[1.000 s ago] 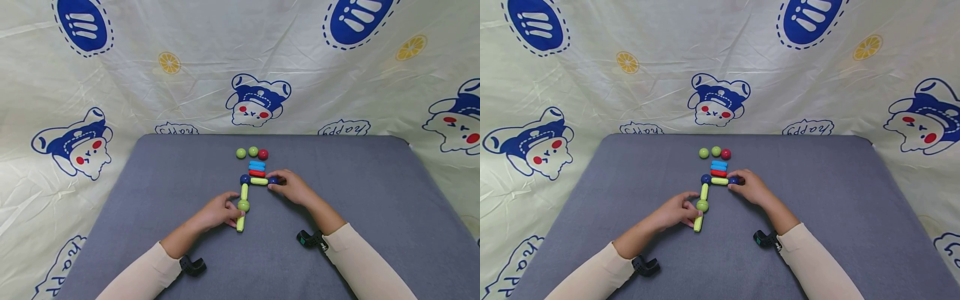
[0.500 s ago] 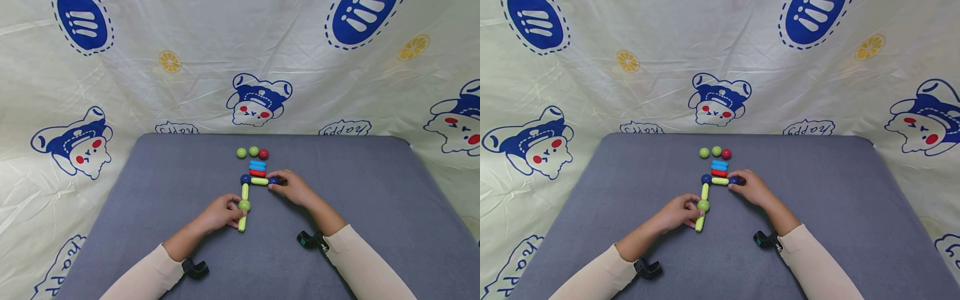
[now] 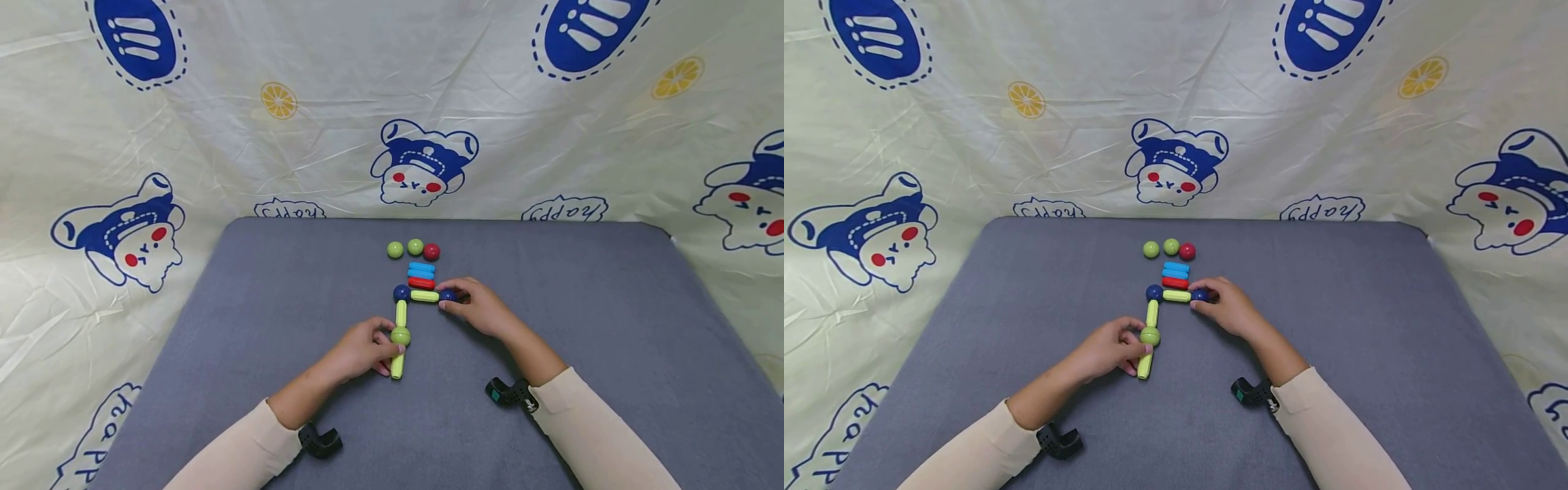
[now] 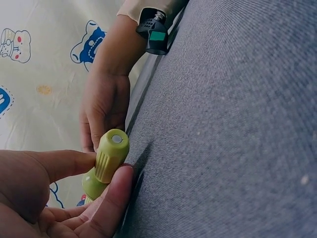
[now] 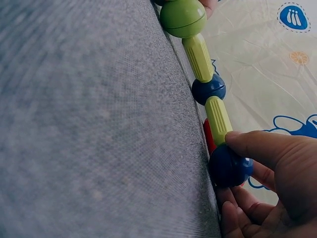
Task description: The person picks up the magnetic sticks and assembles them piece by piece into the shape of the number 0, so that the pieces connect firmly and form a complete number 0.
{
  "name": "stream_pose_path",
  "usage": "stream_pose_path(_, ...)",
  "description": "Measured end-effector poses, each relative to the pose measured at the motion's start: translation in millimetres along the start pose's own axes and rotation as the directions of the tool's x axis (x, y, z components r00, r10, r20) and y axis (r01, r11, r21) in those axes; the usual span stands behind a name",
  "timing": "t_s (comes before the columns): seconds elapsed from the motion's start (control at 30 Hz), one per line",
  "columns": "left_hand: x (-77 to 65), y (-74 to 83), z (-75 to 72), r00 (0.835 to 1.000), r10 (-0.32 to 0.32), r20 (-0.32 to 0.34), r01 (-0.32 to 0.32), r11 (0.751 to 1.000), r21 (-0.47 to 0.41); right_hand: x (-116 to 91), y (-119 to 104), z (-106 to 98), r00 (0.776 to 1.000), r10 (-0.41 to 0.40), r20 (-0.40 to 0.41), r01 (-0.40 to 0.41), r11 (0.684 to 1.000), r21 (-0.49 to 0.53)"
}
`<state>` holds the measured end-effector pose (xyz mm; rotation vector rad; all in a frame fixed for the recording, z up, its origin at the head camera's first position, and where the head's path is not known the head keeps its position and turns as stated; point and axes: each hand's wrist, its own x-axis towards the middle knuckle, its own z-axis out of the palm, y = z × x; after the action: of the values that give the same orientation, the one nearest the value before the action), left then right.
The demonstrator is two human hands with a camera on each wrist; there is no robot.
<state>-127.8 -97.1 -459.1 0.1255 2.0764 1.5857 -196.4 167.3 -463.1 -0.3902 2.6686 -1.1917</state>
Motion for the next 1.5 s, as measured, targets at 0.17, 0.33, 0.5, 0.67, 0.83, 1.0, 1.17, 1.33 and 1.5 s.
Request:
stream_pose_path(0.17,-0.4,1.1,-0.2,1.000,-0.008,0.005,0.008,1.000,0.009,0.0,0.6,-0.3,1.000,-0.002,-0.001,0.002,1.000,-0.002)
stream_pose_path(0.33,1.7,2.9,-4.7,1.000,0.004,-0.017,-0.004,0.999,0.044,0.2,0.8,-0.3,1.000,-0.007,-0.001,0.007,1.000,-0.006)
stream_pose_path(0.5,5.1,12.7,-16.8,0.996,0.025,-0.084,-0.015,0.992,0.123,1.0,1.4,0.7,1.000,-0.012,0.000,0.012,1.000,-0.006)
stream_pose_path(0.67,11.2,25.4,-29.5,0.987,0.054,-0.153,-0.028,0.986,0.163,1.6,3.0,2.2,1.000,-0.009,0.004,0.009,1.000,-0.006)
stream_pose_path(0.83,22.0,36.8,-39.2,0.971,0.088,-0.220,-0.061,0.990,0.127,0.3,3.1,1.7,1.000,-0.017,-0.005,0.017,1.000,-0.009)
stream_pose_path(1.0,34.0,44.7,-47.1,0.953,0.113,-0.279,-0.089,0.991,0.097,-0.2,2.8,0.8,1.000,-0.019,-0.007,0.019,1.000,-0.013)
stream_pose_path(1.17,45.8,48.8,-49.7,0.944,0.103,-0.315,-0.083,0.994,0.076,-0.1,2.7,1.0,1.000,-0.029,-0.007,0.029,0.999,-0.014)
stream_pose_path(1.33,58.3,51.0,-51.3,0.932,0.124,-0.340,-0.113,0.992,0.054,-0.3,2.1,0.8,0.999,-0.033,-0.007,0.033,0.999,-0.015)
stream_pose_path(1.5,72.0,50.8,-53.1,0.924,0.153,-0.351,-0.151,0.988,0.032,-0.2,2.6,1.0,0.999,-0.030,-0.009,0.030,0.999,-0.015)
